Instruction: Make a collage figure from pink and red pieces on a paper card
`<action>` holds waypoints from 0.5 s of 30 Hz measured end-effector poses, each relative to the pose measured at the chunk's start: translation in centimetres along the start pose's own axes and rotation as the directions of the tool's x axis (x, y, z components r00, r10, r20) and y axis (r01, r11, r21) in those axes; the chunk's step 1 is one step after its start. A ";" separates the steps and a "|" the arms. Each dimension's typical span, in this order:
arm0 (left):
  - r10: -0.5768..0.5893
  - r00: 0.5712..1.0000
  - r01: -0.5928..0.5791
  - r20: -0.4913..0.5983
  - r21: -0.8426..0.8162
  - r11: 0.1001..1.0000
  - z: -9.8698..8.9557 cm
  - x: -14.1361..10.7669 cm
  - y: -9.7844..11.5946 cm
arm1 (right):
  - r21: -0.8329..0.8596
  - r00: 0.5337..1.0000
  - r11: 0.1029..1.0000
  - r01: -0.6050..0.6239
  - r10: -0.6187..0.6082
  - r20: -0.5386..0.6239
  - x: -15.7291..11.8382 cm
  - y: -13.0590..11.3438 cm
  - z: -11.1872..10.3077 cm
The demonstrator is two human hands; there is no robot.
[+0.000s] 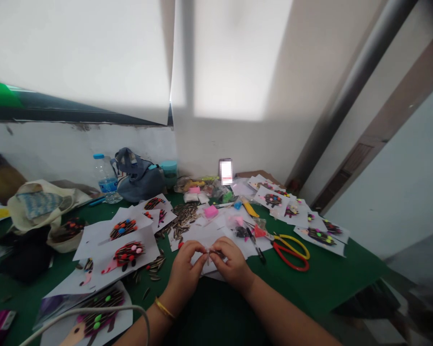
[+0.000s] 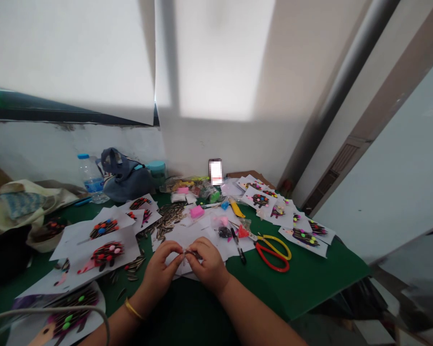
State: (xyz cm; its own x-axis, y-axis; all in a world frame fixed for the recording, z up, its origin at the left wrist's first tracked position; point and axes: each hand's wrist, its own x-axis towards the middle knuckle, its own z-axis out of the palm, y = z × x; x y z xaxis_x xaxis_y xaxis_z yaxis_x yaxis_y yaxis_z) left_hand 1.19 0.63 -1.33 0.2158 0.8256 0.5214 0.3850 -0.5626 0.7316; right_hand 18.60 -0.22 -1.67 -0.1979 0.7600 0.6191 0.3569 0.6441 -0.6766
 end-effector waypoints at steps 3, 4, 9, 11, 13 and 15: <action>-0.007 1.000 0.007 -0.015 -0.005 1.000 0.0 0.0 0.0 | 0.006 1.000 1.000 0.006 -0.006 -0.003 0.0 0.0 0.0; -0.010 1.000 0.010 -0.019 -0.003 1.000 0.0 0.0 -0.1 | 0.008 1.000 1.000 0.005 -0.005 -0.003 0.0 0.0 0.0; -0.010 1.000 0.010 -0.022 -0.001 1.000 0.0 0.0 -0.4 | 0.004 1.000 1.000 -0.002 0.002 -0.001 0.0 -0.1 0.0; -0.012 1.000 0.013 -0.025 0.008 1.000 0.0 -0.1 -0.4 | 0.002 1.000 1.000 -0.003 0.003 0.001 0.1 -0.2 0.0; -0.012 1.000 0.012 -0.026 0.017 1.000 0.0 -0.1 -0.3 | -0.002 1.000 1.000 -0.003 0.003 -0.001 0.0 -0.2 0.0; -0.014 1.000 0.015 -0.021 0.025 1.000 0.0 -0.1 -0.3 | -0.001 1.000 1.000 -0.004 0.004 -0.011 0.0 -0.1 0.0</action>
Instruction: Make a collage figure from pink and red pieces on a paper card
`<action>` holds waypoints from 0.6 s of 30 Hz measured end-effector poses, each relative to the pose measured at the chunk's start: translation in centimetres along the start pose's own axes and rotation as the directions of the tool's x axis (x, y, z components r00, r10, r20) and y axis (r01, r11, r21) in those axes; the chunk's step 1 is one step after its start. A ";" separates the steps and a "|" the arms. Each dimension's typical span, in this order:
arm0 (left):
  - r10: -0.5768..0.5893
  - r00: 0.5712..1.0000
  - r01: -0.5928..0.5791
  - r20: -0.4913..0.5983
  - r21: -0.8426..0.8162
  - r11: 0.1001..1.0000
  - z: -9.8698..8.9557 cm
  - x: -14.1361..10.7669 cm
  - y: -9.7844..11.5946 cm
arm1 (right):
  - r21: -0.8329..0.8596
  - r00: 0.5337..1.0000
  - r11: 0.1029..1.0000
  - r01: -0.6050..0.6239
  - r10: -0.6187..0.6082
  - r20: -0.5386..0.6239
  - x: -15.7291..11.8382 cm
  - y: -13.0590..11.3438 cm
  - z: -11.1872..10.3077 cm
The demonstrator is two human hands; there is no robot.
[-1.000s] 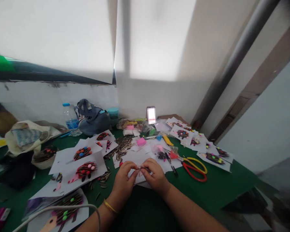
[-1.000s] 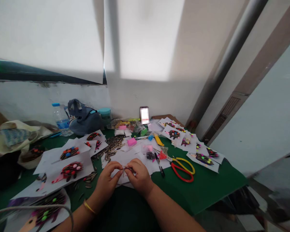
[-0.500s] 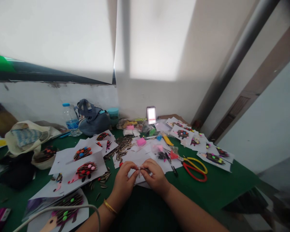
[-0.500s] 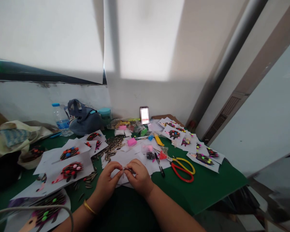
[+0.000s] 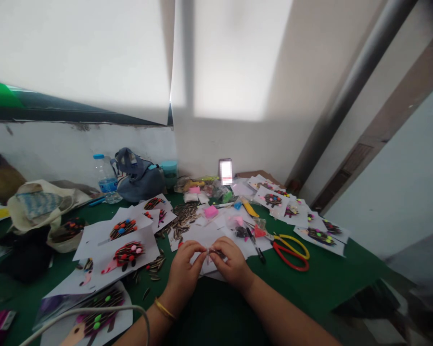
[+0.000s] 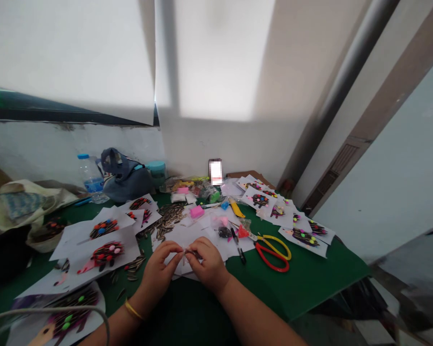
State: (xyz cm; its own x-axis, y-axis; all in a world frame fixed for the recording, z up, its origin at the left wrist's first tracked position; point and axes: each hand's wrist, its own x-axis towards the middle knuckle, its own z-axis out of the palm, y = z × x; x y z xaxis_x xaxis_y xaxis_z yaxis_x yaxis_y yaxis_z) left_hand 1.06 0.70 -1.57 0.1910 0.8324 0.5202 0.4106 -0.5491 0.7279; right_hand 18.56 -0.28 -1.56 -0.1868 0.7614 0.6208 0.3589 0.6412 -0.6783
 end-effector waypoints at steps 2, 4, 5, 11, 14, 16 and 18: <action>-0.008 1.000 0.008 0.005 0.008 1.000 0.0 0.0 0.0 | 0.005 1.000 1.000 -0.001 0.001 -0.007 0.0 0.1 0.0; -0.022 1.000 0.022 0.007 0.014 1.000 0.0 0.0 0.0 | 0.008 1.000 1.000 -0.002 0.002 -0.007 0.0 0.1 0.0; -0.029 1.000 0.028 0.006 0.014 0.999 0.0 0.0 -0.1 | 0.008 1.000 1.000 -0.002 0.002 -0.007 0.0 0.1 0.0; -0.027 0.999 0.027 0.021 -0.003 1.000 0.0 0.0 -0.2 | 0.009 1.000 1.000 -0.002 0.001 0.015 -0.1 0.0 0.0; -0.004 0.999 0.004 0.034 -0.009 1.000 -0.1 0.0 -0.1 | -0.001 1.000 1.000 -0.003 0.003 0.015 0.0 -0.1 0.0; 0.009 0.999 -0.009 0.035 -0.009 1.000 -0.1 0.0 0.0 | -0.008 1.000 1.000 -0.003 0.003 0.009 0.0 0.0 0.0; 0.021 0.999 -0.020 0.035 -0.009 1.000 -0.1 0.0 0.0 | -0.011 1.000 1.000 -0.005 0.005 0.004 0.0 0.0 0.0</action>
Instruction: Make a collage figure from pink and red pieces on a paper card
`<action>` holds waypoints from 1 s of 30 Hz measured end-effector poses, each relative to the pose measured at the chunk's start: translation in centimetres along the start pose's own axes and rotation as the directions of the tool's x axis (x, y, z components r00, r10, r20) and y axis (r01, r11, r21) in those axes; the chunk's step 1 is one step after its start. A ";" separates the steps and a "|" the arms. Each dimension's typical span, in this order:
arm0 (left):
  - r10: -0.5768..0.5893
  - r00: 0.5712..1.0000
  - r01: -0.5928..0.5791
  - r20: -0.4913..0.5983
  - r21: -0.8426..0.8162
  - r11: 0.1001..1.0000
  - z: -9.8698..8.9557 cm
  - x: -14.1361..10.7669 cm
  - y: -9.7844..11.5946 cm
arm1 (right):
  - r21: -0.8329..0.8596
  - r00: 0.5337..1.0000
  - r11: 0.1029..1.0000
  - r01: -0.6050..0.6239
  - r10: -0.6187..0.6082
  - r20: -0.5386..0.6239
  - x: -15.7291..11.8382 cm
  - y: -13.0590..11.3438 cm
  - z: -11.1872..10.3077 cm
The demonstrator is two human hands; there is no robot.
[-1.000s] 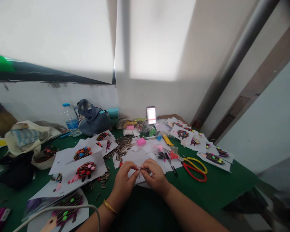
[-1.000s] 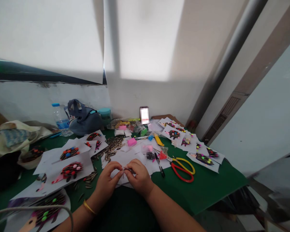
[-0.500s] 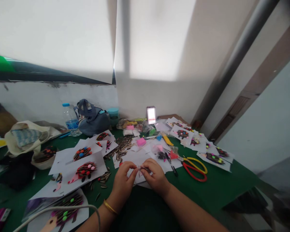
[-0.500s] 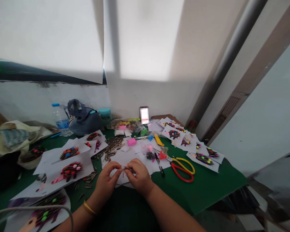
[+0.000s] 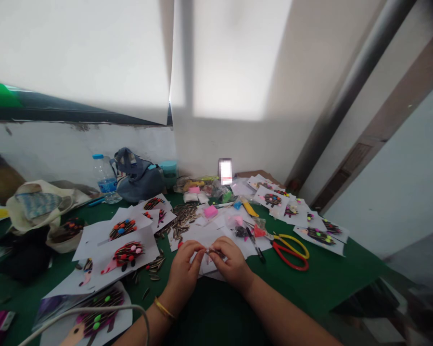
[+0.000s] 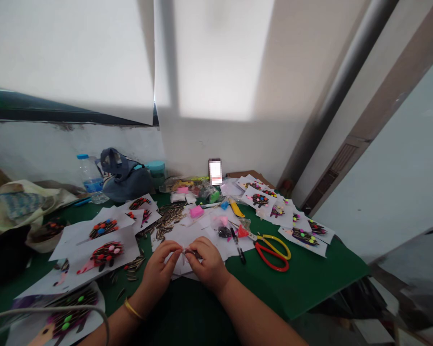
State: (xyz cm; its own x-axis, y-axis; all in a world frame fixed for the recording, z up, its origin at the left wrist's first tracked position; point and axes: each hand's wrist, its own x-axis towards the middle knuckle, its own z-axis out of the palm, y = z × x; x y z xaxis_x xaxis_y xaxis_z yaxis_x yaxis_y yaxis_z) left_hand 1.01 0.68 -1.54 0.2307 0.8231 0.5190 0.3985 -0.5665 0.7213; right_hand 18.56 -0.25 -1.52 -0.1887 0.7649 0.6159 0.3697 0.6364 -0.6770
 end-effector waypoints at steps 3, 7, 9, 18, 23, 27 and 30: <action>0.006 1.000 -0.006 -0.013 -0.004 1.000 0.0 0.0 0.0 | -0.001 1.000 1.000 -0.004 0.004 -0.007 0.0 0.1 0.0; -0.005 0.999 0.005 -0.047 -0.002 1.000 -0.2 0.2 0.1 | -0.009 1.000 1.000 -0.001 0.001 -0.006 0.1 0.0 0.0; -0.012 0.997 0.012 -0.073 -0.001 1.000 -0.3 0.2 0.2 | -0.009 1.000 1.000 0.002 -0.002 -0.007 0.1 0.0 -0.1; -0.028 0.997 0.028 -0.073 0.000 1.000 -0.5 0.3 0.5 | -0.001 1.000 1.000 -0.002 0.002 0.003 0.2 -0.3 -0.2; -0.029 0.995 0.031 -0.099 0.021 0.999 -0.5 0.4 0.4 | -0.008 1.000 1.000 -0.003 0.003 -0.006 0.2 -0.2 -0.2; 0.013 0.992 -0.011 -0.128 0.019 1.000 -0.6 0.6 0.5 | 0.003 1.000 1.000 -0.015 0.015 -0.008 0.3 -0.2 -0.3; -0.010 0.989 0.012 -0.146 0.014 1.000 -0.8 0.7 0.8 | 0.003 1.000 1.000 -0.017 0.017 -0.017 0.3 -0.1 -0.3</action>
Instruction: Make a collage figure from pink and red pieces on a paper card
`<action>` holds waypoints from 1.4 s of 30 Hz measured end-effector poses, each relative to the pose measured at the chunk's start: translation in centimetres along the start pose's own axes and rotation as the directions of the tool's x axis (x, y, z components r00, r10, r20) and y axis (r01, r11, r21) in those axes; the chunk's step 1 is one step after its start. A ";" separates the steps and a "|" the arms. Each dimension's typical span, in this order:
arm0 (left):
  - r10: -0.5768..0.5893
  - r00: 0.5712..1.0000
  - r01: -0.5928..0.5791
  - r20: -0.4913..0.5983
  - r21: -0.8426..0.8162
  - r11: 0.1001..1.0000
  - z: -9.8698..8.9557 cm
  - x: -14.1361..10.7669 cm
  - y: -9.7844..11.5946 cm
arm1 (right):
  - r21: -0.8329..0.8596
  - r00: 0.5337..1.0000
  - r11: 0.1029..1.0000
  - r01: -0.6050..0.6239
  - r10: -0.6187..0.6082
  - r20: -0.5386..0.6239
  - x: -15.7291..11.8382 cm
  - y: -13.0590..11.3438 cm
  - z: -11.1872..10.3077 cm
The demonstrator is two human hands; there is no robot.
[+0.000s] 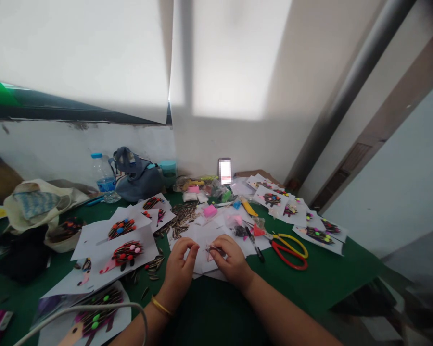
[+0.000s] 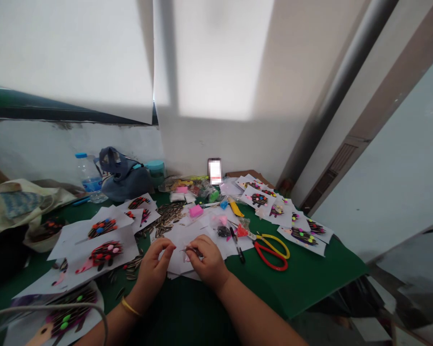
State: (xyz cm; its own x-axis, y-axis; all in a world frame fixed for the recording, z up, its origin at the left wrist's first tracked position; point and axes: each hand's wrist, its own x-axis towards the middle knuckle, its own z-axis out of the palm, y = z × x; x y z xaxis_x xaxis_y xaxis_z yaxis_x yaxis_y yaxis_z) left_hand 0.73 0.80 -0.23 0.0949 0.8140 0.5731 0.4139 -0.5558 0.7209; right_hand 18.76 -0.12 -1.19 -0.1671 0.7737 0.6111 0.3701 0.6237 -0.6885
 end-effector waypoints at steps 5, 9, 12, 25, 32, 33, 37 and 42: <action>-0.044 0.999 0.044 -0.029 0.023 0.999 -0.3 0.2 0.0 | -0.031 0.997 0.999 -0.024 0.022 -0.068 0.1 0.7 -0.5; -0.049 0.999 0.050 -0.012 0.072 0.996 -0.2 0.3 -0.7 | -0.073 0.987 0.997 -0.035 0.023 -0.161 0.4 1.8 -1.7; -0.049 0.997 0.044 0.059 0.083 0.996 0.1 0.2 -1.2 | -0.100 0.979 0.993 -0.058 0.037 -0.200 0.5 2.4 -2.7; -0.041 0.994 0.032 0.106 0.085 0.996 0.9 -0.4 -2.3 | -0.097 0.979 0.994 -0.049 0.029 -0.203 0.4 2.2 -2.9; -0.050 0.992 0.046 0.118 0.043 0.998 0.8 -0.3 -1.7 | -0.068 0.987 0.996 -0.054 0.043 -0.157 0.3 2.1 -2.5; -0.041 0.993 0.038 0.108 0.029 0.999 0.8 -0.3 -1.5 | -0.061 0.989 0.997 -0.048 0.039 -0.140 0.3 2.0 -2.4; 0.012 0.997 -0.010 0.074 -0.029 1.000 0.7 -0.6 -0.7 | -0.040 0.998 0.999 -0.017 0.015 -0.054 0.0 1.5 -1.6; 0.007 0.994 -0.007 0.105 0.001 1.000 0.7 -0.8 -0.5 | -0.011 0.997 1.000 -0.010 0.011 0.074 -0.3 0.7 -0.8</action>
State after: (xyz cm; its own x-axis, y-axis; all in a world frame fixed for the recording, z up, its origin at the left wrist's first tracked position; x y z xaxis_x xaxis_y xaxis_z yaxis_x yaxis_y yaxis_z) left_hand 1.11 0.57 -1.36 0.1926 0.8232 0.5341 0.4140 -0.5617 0.7163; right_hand 19.83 -0.04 -1.55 -0.2301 0.7865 0.5731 0.3818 0.6146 -0.6902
